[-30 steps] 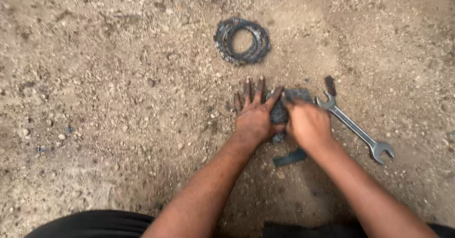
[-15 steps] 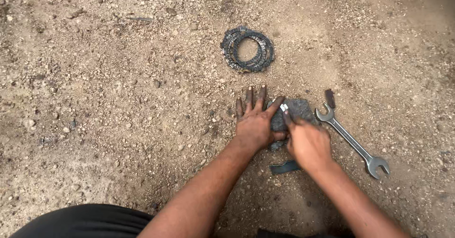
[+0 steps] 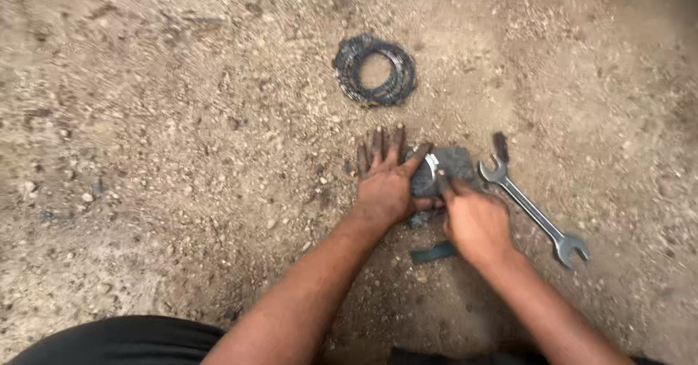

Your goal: The person cleans grease and debris from metal clutch components and handles them by hand while sitting on the ground, using a wrench to manipulate parts.

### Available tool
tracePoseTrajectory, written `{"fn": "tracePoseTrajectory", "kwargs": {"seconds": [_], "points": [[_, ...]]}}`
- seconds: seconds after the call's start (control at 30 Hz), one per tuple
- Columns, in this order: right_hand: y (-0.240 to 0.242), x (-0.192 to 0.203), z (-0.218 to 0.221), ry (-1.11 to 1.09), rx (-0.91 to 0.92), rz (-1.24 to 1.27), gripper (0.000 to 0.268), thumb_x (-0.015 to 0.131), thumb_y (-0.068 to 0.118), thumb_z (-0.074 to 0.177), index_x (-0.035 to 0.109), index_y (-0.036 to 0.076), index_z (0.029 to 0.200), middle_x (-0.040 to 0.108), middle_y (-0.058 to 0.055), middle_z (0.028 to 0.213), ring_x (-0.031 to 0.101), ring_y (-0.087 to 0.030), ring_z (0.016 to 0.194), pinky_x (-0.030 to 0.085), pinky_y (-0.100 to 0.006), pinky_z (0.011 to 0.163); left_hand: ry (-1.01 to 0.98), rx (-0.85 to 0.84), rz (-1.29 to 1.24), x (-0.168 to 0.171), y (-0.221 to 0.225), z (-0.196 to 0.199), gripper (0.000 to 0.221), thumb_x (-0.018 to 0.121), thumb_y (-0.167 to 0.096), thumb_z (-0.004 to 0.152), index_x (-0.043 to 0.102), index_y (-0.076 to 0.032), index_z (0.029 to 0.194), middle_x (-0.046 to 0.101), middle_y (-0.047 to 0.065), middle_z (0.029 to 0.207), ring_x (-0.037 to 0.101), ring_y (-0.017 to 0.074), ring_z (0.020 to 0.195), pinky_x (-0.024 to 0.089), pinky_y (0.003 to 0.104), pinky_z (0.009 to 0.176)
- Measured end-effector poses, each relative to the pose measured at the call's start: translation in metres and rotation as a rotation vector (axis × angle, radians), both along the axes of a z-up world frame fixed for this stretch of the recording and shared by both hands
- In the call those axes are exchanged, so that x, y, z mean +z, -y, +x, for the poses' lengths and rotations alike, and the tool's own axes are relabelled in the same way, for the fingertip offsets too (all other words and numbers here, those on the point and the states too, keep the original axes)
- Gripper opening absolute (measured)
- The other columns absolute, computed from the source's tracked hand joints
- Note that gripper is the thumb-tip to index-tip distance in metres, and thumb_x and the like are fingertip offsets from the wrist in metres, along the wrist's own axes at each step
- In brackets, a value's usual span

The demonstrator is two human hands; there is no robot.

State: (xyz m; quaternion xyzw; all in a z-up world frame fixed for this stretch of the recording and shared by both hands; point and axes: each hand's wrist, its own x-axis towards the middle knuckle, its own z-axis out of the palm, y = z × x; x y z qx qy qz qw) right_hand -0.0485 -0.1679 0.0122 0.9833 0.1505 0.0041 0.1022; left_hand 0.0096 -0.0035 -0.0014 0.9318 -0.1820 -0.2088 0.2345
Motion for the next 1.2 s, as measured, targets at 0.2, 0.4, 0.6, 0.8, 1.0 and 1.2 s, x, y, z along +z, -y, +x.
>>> {"fn": "tracePoseTrajectory", "kwargs": {"seconds": [0.2, 0.4, 0.6, 0.8, 1.0, 1.2], "points": [[0.01, -0.003, -0.001, -0.045, -0.26, 0.202, 0.05, 0.068, 0.012, 0.082, 0.07, 0.022, 0.13, 0.072, -0.007, 0.124, 0.073, -0.031, 0.091, 0.061, -0.044, 0.076, 0.018, 0.023, -0.019, -0.004, -0.005, -0.002, 0.112, 0.075, -0.076, 0.068, 0.018, -0.044, 0.159, -0.006, 0.011, 0.171, -0.012, 0.0403, 0.156, -0.008, 0.061, 0.122], [0.034, 0.012, -0.014, -0.21, -0.535, 1.048, 0.047, 0.057, -0.002, 0.1, 0.065, 0.012, 0.144, 0.07, -0.006, 0.137, 0.066, -0.026, 0.081, 0.057, -0.037, 0.063, -0.041, 0.016, 0.017, 0.001, -0.001, 0.002, 0.116, 0.077, -0.072, 0.065, 0.016, -0.045, 0.16, -0.008, 0.009, 0.171, -0.011, 0.0385, 0.155, -0.009, 0.061, 0.122], [0.039, 0.013, 0.006, -0.211, -0.673, 1.424, 0.045, 0.051, -0.001, 0.099, 0.056, 0.014, 0.141, 0.076, -0.008, 0.105, 0.069, -0.019, 0.083, 0.061, -0.034, 0.076, -0.115, -0.014, 0.031, 0.029, -0.009, 0.007, 0.12, 0.081, -0.065, 0.064, 0.013, -0.043, 0.161, -0.01, 0.007, 0.171, -0.014, 0.0362, 0.155, -0.008, 0.058, 0.123], [0.032, 0.015, 0.008, 0.259, -0.021, 1.082, 0.023, 0.055, -0.02, 0.084, 0.065, -0.002, 0.095, 0.055, -0.024, 0.136, 0.058, -0.037, 0.123, 0.052, -0.045, 0.105, -0.26, 0.21, -0.349, 0.063, -0.004, 0.017, 0.081, 0.061, -0.051, 0.087, 0.029, -0.029, 0.158, 0.019, 0.012, 0.166, 0.036, 0.036, 0.142, 0.025, 0.058, 0.116], [0.034, 0.013, 0.006, -0.031, -0.296, 1.512, 0.027, 0.053, -0.015, 0.096, 0.071, 0.005, 0.1, 0.064, -0.011, 0.121, 0.066, -0.023, 0.093, 0.06, -0.038, 0.08, -0.587, 0.243, -0.702, 0.061, 0.004, 0.003, 0.037, 0.061, -0.038, 0.098, 0.068, -0.009, 0.12, 0.071, 0.014, 0.11, 0.067, 0.0271, 0.101, 0.057, 0.05, 0.094], [0.036, 0.011, 0.002, -0.149, -0.422, 1.96, 0.031, 0.052, -0.006, 0.091, 0.073, 0.01, 0.108, 0.071, -0.007, 0.108, 0.066, -0.017, 0.098, 0.055, -0.033, 0.09, -0.455, 0.255, -0.872, 0.048, 0.011, 0.002, 0.021, 0.075, -0.026, 0.09, 0.071, -0.007, 0.098, 0.074, 0.006, 0.091, 0.07, 0.0132, 0.085, 0.059, 0.033, 0.081]]}}
